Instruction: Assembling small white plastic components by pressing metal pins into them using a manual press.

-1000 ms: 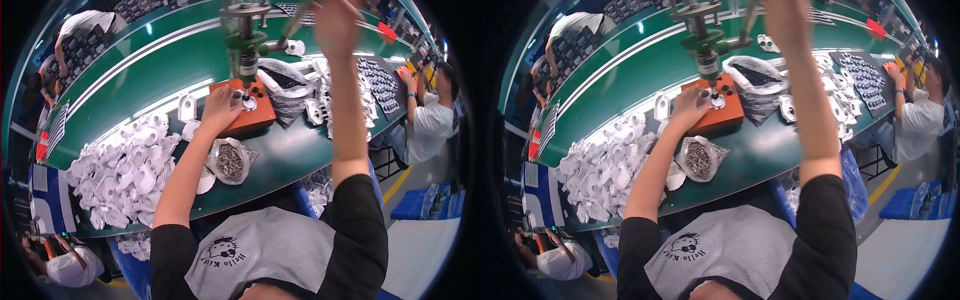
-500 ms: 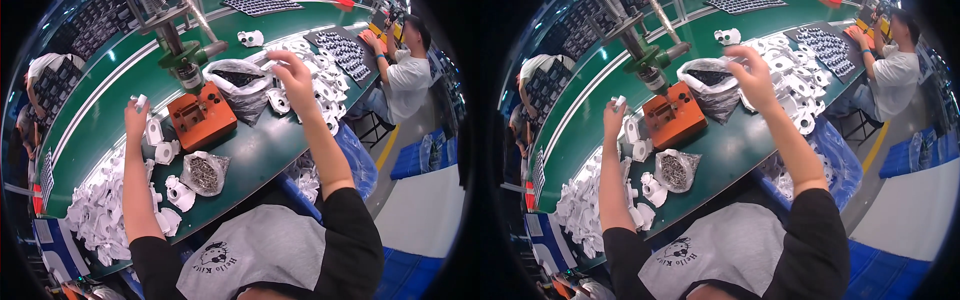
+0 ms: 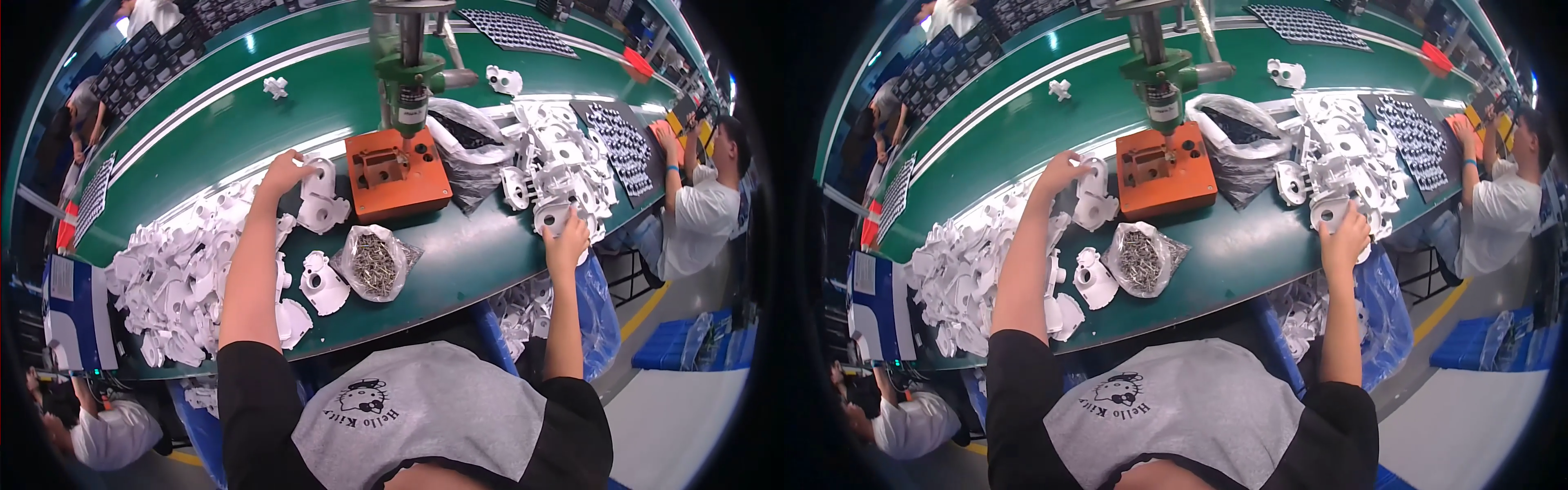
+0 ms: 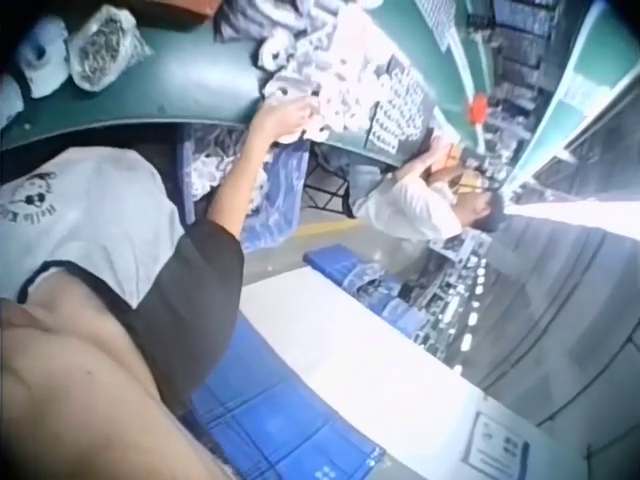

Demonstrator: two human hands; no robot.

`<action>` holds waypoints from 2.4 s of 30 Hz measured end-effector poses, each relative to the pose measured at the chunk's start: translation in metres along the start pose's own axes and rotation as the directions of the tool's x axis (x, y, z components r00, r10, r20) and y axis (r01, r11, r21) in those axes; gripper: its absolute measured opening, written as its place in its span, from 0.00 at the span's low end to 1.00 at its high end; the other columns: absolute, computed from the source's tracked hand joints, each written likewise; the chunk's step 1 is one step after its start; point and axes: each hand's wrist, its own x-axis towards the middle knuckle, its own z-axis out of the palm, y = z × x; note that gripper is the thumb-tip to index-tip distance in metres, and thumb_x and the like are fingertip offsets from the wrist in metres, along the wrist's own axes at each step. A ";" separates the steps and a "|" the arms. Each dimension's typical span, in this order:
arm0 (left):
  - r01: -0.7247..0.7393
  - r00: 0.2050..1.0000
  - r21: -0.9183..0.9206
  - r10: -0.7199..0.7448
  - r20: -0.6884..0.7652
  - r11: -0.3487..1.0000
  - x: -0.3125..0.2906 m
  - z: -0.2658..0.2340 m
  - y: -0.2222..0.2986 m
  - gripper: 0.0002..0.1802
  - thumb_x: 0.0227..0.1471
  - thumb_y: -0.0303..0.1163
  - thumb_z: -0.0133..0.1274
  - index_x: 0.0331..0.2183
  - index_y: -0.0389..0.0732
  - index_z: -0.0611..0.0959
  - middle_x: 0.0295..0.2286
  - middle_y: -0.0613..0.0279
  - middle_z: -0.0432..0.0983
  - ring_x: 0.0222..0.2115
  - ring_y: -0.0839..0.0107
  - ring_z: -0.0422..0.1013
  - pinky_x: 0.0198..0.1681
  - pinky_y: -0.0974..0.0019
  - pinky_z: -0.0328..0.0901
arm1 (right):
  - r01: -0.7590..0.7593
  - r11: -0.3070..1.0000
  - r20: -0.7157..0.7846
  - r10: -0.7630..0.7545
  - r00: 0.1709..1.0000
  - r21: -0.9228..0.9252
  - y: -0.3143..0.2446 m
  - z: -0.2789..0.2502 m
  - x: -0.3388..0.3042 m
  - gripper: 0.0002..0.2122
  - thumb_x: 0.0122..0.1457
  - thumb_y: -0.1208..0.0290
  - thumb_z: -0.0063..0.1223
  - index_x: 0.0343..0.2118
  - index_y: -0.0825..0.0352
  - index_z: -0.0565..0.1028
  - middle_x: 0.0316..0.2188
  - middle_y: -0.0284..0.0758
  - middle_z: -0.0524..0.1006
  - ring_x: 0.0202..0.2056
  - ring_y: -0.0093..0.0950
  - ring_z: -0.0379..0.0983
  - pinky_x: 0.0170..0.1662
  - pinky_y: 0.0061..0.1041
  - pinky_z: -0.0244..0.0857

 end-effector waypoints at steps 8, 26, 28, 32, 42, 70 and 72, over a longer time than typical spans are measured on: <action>0.012 0.996 -0.476 -0.053 -0.072 0.880 -0.032 -0.018 0.026 0.24 0.45 0.39 0.59 0.36 0.39 0.63 0.26 0.55 0.71 0.25 0.68 0.71 0.25 0.66 0.66 | 0.043 0.994 0.029 -0.046 0.999 0.096 -0.002 -0.004 0.017 0.26 0.43 0.69 0.63 0.47 0.64 0.65 0.42 0.40 0.68 0.47 0.41 0.61 0.50 0.40 0.51; 0.227 0.972 -0.973 0.055 0.229 0.043 -0.201 -0.005 0.124 0.23 0.58 0.34 0.41 0.54 0.47 0.58 0.47 0.59 0.66 0.42 0.57 0.72 0.32 0.53 0.76 | -0.192 0.268 0.262 -0.257 0.930 0.944 -0.074 -0.059 -0.005 0.17 0.51 0.82 0.55 0.44 0.65 0.67 0.33 0.32 0.74 0.32 0.18 0.69 0.30 0.16 0.64; 0.226 0.971 -0.974 0.076 0.226 0.008 -0.212 0.013 0.133 0.22 0.58 0.33 0.40 0.54 0.49 0.58 0.46 0.59 0.67 0.42 0.58 0.72 0.30 0.56 0.76 | -0.091 0.310 0.185 -0.288 0.940 0.946 -0.115 -0.068 -0.018 0.16 0.53 0.81 0.54 0.44 0.66 0.67 0.33 0.34 0.76 0.31 0.17 0.71 0.28 0.16 0.67; 0.211 0.973 -0.976 0.110 0.205 -0.045 -0.221 0.046 0.146 0.23 0.59 0.34 0.42 0.55 0.48 0.58 0.47 0.59 0.67 0.41 0.62 0.73 0.37 0.55 0.74 | 0.599 0.029 -0.508 -0.498 0.702 0.800 -0.191 -0.067 -0.029 0.11 0.53 0.81 0.53 0.40 0.66 0.72 0.35 0.42 0.77 0.37 0.39 0.75 0.42 0.31 0.70; 0.101 0.993 -0.991 0.072 0.095 -0.083 -0.235 0.059 0.155 0.21 0.61 0.36 0.37 0.54 0.42 0.59 0.43 0.58 0.72 0.40 0.69 0.73 0.41 0.65 0.69 | 0.617 0.045 -0.334 -0.808 0.485 0.785 -0.201 -0.052 -0.059 0.20 0.38 0.79 0.58 0.40 0.61 0.76 0.52 0.42 0.67 0.56 0.45 0.60 0.56 0.43 0.54; -0.620 0.685 0.276 0.678 -0.267 0.735 -0.086 0.080 0.134 0.09 0.48 0.33 0.52 0.31 0.38 0.76 0.38 0.48 0.74 0.44 0.53 0.69 0.48 0.56 0.64 | 0.283 0.904 0.342 -0.389 0.855 0.320 -0.184 0.123 0.148 0.08 0.47 0.69 0.53 0.27 0.67 0.77 0.27 0.46 0.77 0.33 0.43 0.74 0.38 0.39 0.66; -0.587 0.742 0.223 0.627 -0.235 0.778 -0.088 0.078 0.135 0.09 0.48 0.32 0.52 0.31 0.37 0.76 0.40 0.47 0.73 0.47 0.53 0.67 0.51 0.55 0.61 | 0.332 0.870 0.308 -0.449 0.839 0.365 -0.183 0.126 0.152 0.06 0.46 0.72 0.51 0.26 0.68 0.76 0.26 0.47 0.77 0.32 0.44 0.74 0.38 0.38 0.66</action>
